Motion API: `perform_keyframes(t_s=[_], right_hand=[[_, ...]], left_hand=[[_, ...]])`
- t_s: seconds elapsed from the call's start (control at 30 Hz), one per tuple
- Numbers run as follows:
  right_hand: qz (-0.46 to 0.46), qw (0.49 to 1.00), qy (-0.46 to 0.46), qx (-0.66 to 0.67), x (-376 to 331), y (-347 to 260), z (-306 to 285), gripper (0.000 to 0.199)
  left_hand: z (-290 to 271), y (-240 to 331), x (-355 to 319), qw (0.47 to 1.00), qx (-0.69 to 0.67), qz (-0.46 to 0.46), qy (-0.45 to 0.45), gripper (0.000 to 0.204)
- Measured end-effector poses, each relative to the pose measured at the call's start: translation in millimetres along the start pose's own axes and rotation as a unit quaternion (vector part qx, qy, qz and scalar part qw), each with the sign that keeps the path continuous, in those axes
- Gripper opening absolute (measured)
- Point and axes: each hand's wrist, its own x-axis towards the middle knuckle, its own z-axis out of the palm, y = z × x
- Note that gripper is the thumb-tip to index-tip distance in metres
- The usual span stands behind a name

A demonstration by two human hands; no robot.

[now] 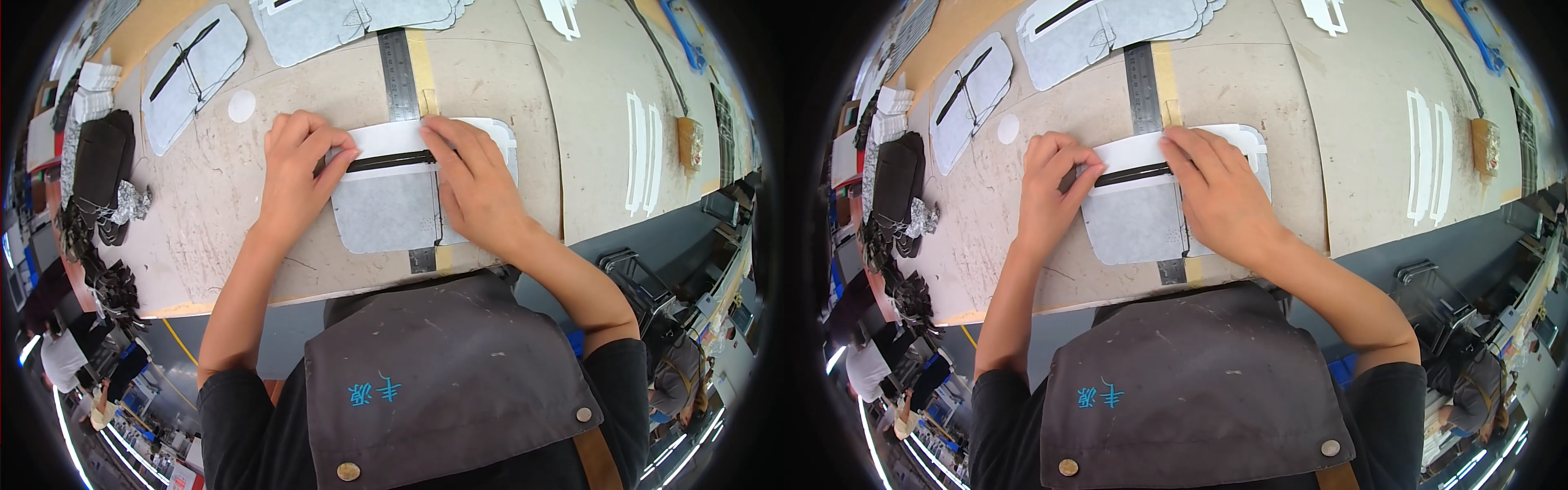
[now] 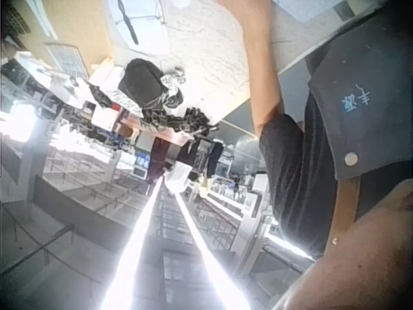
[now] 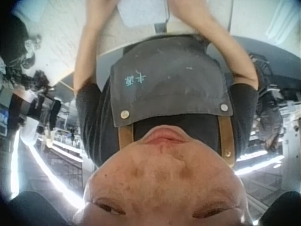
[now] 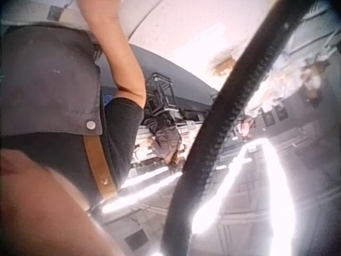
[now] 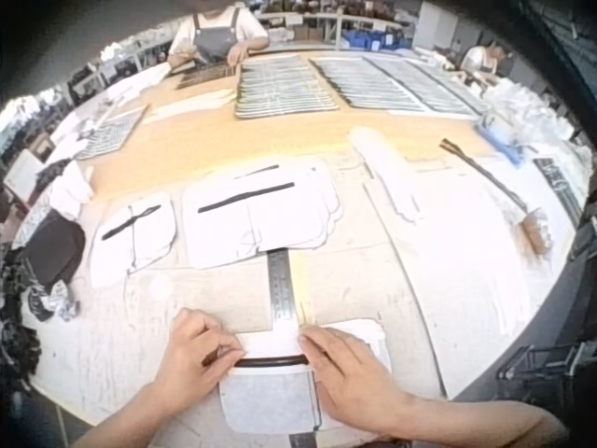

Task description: Assembling and aligning leather panels with zippers and adhesive strips on a workbench.

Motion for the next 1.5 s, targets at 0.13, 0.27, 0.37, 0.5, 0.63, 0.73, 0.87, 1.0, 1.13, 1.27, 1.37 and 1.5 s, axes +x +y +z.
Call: perform_keyframes(t_s=[0.13, 0.27, 0.37, 0.5, 0.63, 0.73, 0.87, 1.0, 1.13, 1.27, 1.37, 1.5], right_hand=[[-0.023, 0.987, -0.042, -0.153, -3.4, -2.1, -11.1, 0.05], [-0.046, 0.984, -0.058, -0.163, -3.2, 0.1, -10.6, 0.048], [-0.046, 0.985, -0.066, -0.151, -2.1, -1.4, -11.0, 0.048], [-0.03, 0.985, -0.104, -0.136, -4.0, -0.5, -18.1, 0.053], [-0.031, 0.982, -0.107, -0.151, -5.3, 0.2, -18.6, 0.056], [-0.041, 0.98, -0.114, -0.158, -6.9, 3.1, -21.8, 0.059], [-0.007, 0.978, -0.127, -0.166, -15.4, 9.0, -33.1, 0.064], [-0.001, 0.975, -0.123, -0.184, -18.4, 3.0, -36.4, 0.062], [-0.038, 0.983, -0.127, -0.125, -20.6, -5.2, -30.6, 0.061], [-0.02, 0.982, -0.152, -0.107, -21.3, -7.2, -24.6, 0.062], [-0.012, 0.985, -0.133, -0.108, -17.9, -4.7, -26.1, 0.063], [-0.011, 0.978, -0.143, -0.15, -8.4, -2.8, -26.8, 0.064]], left_hand=[[-8.0, 3.1, -8.3, 1.0, -0.002, -0.017, 0.011, 0.014], [-3.3, 12.6, -3.2, 1.0, -0.011, 0.001, -0.015, 0.031], [23.3, 34.9, -4.2, 0.991, 0.033, 0.109, -0.065, 0.053], [28.2, 43.8, -9.2, 0.974, 0.121, 0.111, -0.154, 0.077], [32.5, 46.5, -11.9, 0.974, 0.136, 0.102, -0.147, 0.079], [30.2, 43.4, -13.8, 0.974, 0.143, 0.105, -0.14, 0.081], [11.3, 30.8, -30.0, 0.972, 0.167, 0.065, -0.154, 0.081], [0.5, 30.7, -42.6, 0.97, 0.189, 0.055, -0.139, 0.078], [9.0, 48.7, -36.7, 0.967, 0.111, 0.15, -0.17, 0.075], [21.2, 56.3, -41.9, 0.975, 0.077, 0.114, -0.174, 0.075], [16.1, 51.8, -34.0, 0.98, 0.071, 0.104, -0.157, 0.077], [16.0, 42.1, -20.9, 0.975, 0.153, 0.073, -0.143, 0.078]])
